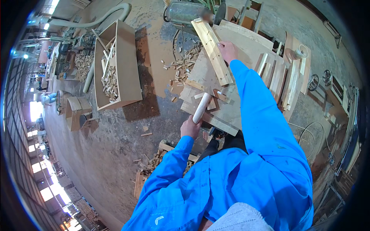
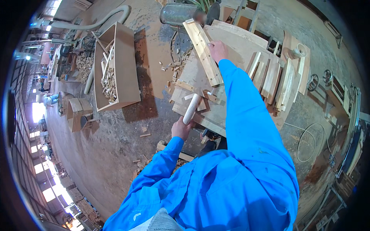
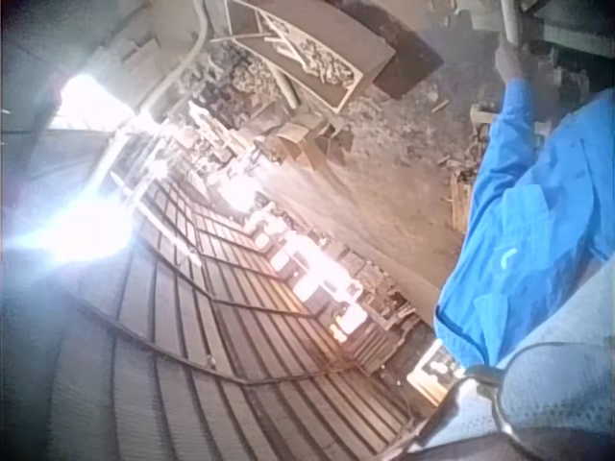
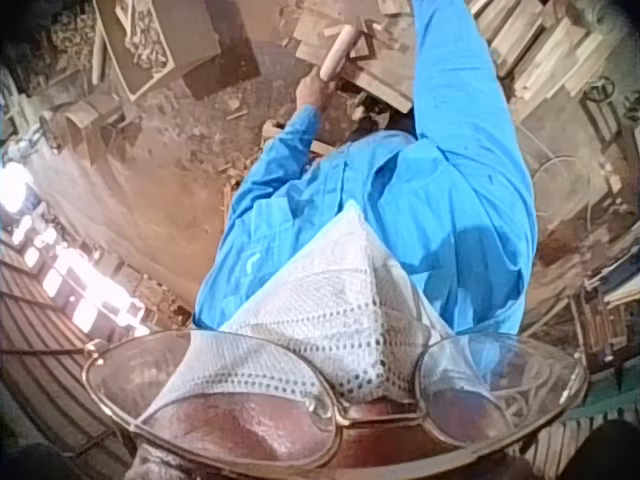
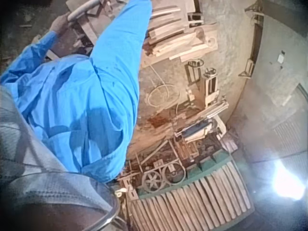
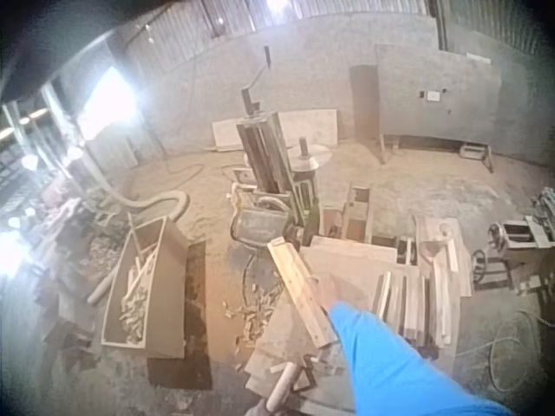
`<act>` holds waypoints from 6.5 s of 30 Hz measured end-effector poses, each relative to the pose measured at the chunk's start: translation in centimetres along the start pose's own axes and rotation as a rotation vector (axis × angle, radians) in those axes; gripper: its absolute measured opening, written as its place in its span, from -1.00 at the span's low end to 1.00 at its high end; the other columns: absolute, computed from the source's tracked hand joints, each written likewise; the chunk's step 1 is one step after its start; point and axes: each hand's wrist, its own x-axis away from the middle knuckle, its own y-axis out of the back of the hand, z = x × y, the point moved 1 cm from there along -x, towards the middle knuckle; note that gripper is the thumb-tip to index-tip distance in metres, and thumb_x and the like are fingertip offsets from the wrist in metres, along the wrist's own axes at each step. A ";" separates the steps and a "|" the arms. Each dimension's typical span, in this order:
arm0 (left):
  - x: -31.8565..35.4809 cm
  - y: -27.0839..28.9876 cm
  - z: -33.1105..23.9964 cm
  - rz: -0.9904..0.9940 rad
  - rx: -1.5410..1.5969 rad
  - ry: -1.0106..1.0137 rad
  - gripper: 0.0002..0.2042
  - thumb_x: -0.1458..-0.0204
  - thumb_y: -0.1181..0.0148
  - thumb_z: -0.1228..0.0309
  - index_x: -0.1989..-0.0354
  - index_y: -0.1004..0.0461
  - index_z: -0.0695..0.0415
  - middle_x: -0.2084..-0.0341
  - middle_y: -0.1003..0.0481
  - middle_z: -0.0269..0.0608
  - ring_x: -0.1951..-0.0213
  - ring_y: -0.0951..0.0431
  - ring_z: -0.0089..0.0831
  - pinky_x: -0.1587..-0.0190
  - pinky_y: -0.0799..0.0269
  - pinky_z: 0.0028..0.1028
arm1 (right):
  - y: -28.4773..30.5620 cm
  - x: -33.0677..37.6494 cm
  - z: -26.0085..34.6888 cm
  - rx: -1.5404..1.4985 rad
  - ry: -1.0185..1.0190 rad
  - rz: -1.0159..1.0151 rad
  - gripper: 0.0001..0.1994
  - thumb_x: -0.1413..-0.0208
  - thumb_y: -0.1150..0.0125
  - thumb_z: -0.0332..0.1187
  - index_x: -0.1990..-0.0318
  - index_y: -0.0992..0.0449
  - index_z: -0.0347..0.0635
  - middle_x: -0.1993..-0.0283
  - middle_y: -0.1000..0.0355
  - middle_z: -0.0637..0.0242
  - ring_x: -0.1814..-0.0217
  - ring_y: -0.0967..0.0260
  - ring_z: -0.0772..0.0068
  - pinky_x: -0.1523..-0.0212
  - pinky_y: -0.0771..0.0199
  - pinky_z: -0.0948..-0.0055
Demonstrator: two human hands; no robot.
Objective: The person assembles or organizes small wooden slats by hand on a workbench.
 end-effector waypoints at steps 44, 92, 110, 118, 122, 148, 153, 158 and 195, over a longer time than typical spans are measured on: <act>0.5 0.2 0.3 -0.004 -0.013 -0.030 -0.55 -0.21 -0.31 -0.04 0.06 -0.52 0.13 0.22 -0.68 0.17 0.10 -0.68 0.21 0.06 -0.57 0.11 | 0.1 0.1 0.4 -0.012 -0.067 0.026 -0.72 -0.28 -0.26 -0.14 0.03 -0.78 -0.01 -0.04 -0.65 0.03 -0.10 -0.58 -0.12 -0.14 -0.57 -0.02; -1.1 -1.8 1.0 -0.102 0.058 -0.111 -0.60 -0.18 -0.34 0.00 -0.01 -0.56 0.02 0.22 -0.69 0.08 0.13 -0.69 0.16 0.08 -0.60 0.08 | 1.1 0.6 -2.4 -0.340 -0.122 0.159 -0.51 -0.31 -0.27 -0.19 -0.24 -0.57 -0.40 -0.22 -0.59 -0.02 -0.25 -0.53 0.11 -0.27 -0.50 0.24; 4.1 0.2 5.2 -0.068 0.175 -0.061 -0.63 -0.13 -0.38 0.08 0.04 -0.62 0.07 0.24 -0.70 0.07 0.18 -0.72 0.12 0.09 -0.65 0.03 | -1.7 16.3 31.3 -0.510 0.326 0.328 -0.45 -0.38 -0.33 -0.25 -0.37 -0.43 -0.45 -0.32 -0.48 0.03 -0.23 -0.49 0.27 -0.23 -0.47 0.34; 6.5 0.4 8.3 -0.068 0.188 -0.087 -0.64 -0.08 -0.39 0.12 0.05 -0.68 0.09 0.25 -0.71 0.09 0.18 -0.75 0.06 0.10 -0.67 0.01 | -0.8 30.3 18.0 -0.001 0.432 0.426 -0.48 -0.37 -0.30 -0.24 -0.35 -0.45 -0.42 -0.30 -0.44 -0.14 -0.40 -0.35 -0.21 -0.39 -0.36 -0.01; 7.0 -0.4 8.6 -0.089 0.221 -0.079 -0.67 -0.08 -0.40 0.15 0.11 -0.69 0.13 0.27 -0.71 0.06 0.21 -0.75 0.06 0.10 -0.67 0.01 | 5.3 37.0 10.4 0.116 0.352 0.284 -0.48 -0.37 -0.29 -0.25 -0.36 -0.44 -0.40 -0.41 -0.30 -0.18 -0.44 -0.28 -0.23 -0.42 -0.33 0.01; 8.5 -0.1 9.4 -0.095 0.166 -0.116 -0.63 -0.12 -0.40 0.13 0.04 -0.63 0.14 0.25 -0.70 0.08 0.16 -0.73 0.08 0.07 -0.64 0.03 | 7.2 41.9 3.9 0.356 0.478 0.208 -0.42 -0.47 -0.10 -0.09 -0.47 -0.32 -0.28 -0.45 -0.30 -0.19 -0.48 -0.23 -0.25 -0.46 -0.24 -0.10; 8.6 0.3 9.1 -0.118 0.134 -0.092 -0.62 -0.12 -0.39 0.10 0.04 -0.63 0.11 0.25 -0.70 0.10 0.17 -0.73 0.09 0.08 -0.65 0.04 | 7.2 41.4 3.5 0.335 0.459 0.214 -0.43 -0.46 -0.12 -0.08 -0.46 -0.35 -0.25 -0.44 -0.32 -0.17 -0.47 -0.26 -0.24 -0.45 -0.27 -0.07; 9.3 0.4 8.4 -0.175 0.101 -0.015 -0.59 -0.06 -0.44 0.07 0.03 -0.67 0.08 0.18 -0.71 0.03 0.10 -0.73 0.02 0.03 -0.66 0.00 | 7.5 41.4 3.1 0.288 0.469 0.242 -0.42 -0.47 -0.10 -0.04 -0.46 -0.36 -0.23 -0.44 -0.33 -0.15 -0.48 -0.26 -0.22 -0.45 -0.26 -0.07; 10.1 0.6 6.9 -0.208 0.027 -0.008 -0.46 -0.13 -0.34 -0.07 -0.24 -0.57 -0.11 0.15 -0.71 0.04 0.10 -0.72 0.08 0.02 -0.63 0.03 | 9.0 41.2 2.3 0.191 0.555 0.310 -0.47 -0.43 -0.20 -0.05 -0.38 -0.46 -0.20 -0.41 -0.37 -0.08 -0.47 -0.30 -0.12 -0.44 -0.23 -0.08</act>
